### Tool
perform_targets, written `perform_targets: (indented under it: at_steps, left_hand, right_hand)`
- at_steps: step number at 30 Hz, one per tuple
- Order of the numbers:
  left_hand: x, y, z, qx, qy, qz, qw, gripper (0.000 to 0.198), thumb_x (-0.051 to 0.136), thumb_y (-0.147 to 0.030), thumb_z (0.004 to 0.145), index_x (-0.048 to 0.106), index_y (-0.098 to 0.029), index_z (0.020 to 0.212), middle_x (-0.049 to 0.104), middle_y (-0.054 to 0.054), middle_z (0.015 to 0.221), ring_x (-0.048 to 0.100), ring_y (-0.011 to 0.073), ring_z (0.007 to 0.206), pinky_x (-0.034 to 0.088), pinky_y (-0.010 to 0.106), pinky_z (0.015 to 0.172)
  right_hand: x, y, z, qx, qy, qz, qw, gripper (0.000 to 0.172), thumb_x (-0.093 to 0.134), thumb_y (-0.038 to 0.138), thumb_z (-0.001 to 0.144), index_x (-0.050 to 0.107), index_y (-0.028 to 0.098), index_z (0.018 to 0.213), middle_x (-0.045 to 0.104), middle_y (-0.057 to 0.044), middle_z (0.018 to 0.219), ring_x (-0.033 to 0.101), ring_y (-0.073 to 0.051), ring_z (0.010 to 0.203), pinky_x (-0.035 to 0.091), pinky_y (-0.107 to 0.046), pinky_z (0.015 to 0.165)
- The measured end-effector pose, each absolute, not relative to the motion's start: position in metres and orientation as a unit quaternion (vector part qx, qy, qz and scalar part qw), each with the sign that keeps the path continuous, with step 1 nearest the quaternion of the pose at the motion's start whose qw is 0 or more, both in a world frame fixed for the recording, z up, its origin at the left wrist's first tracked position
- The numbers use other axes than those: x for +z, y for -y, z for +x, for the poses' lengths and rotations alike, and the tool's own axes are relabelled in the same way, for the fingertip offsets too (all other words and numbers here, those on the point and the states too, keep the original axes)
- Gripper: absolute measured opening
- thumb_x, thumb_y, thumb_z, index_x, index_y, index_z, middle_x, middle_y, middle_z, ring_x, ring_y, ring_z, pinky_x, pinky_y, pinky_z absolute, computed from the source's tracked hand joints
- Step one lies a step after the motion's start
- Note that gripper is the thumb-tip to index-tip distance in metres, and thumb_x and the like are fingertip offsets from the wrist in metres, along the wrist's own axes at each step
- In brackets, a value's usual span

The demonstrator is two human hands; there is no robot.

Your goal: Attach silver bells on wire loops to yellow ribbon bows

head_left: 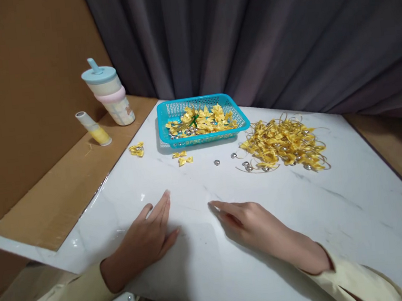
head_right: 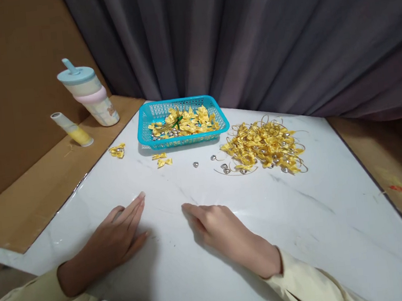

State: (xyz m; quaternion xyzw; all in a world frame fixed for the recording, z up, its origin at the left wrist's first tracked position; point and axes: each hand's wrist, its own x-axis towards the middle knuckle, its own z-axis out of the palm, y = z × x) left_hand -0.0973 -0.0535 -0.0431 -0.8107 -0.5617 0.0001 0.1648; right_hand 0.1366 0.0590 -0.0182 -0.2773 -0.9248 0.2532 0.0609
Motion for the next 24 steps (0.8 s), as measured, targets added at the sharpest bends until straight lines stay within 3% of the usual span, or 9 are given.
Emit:
perform_targets:
  at_steps: [6, 17, 24]
  left_hand:
    - [-0.044, 0.048, -0.096, 0.020, 0.535, -0.820, 0.202, 0.064, 0.021, -0.040, 0.094, 0.062, 0.009, 0.103, 0.052, 0.033, 0.121, 0.059, 0.0333, 0.099, 0.041, 0.039, 0.074]
    - [-0.048, 0.045, -0.098, -0.002, 0.478, -0.831, 0.283, 0.060, 0.030, -0.039, 0.091, 0.062, 0.011, 0.098, 0.057, 0.035, 0.111, 0.057, 0.0365, 0.103, 0.043, 0.040, 0.072]
    - [-0.056, 0.042, -0.103, -0.038, 0.462, -0.840, 0.281, 0.055, 0.034, -0.040, 0.089, 0.062, 0.007, 0.096, 0.058, 0.034, 0.111, 0.060, 0.0359, 0.098, 0.045, 0.040, 0.071]
  right_hand:
    - [-0.018, -0.057, 0.189, 0.203, 0.902, -0.377, 0.057, 0.040, 0.034, 0.018, 0.086, 0.058, 0.018, 0.118, 0.071, -0.005, 0.077, 0.063, -0.016, 0.055, 0.044, -0.024, 0.052]
    - [-0.017, -0.062, 0.314, 0.024, 0.800, -0.562, 0.209, 0.037, 0.043, 0.028, 0.083, 0.056, 0.017, 0.116, 0.066, -0.005, 0.078, 0.056, -0.013, 0.051, 0.046, -0.026, 0.053]
    - [-0.022, -0.071, 0.361, 0.000, 0.726, -0.645, 0.237, 0.037, 0.045, 0.030, 0.078, 0.061, 0.016, 0.109, 0.068, -0.005, 0.082, 0.057, -0.014, 0.057, 0.047, -0.028, 0.059]
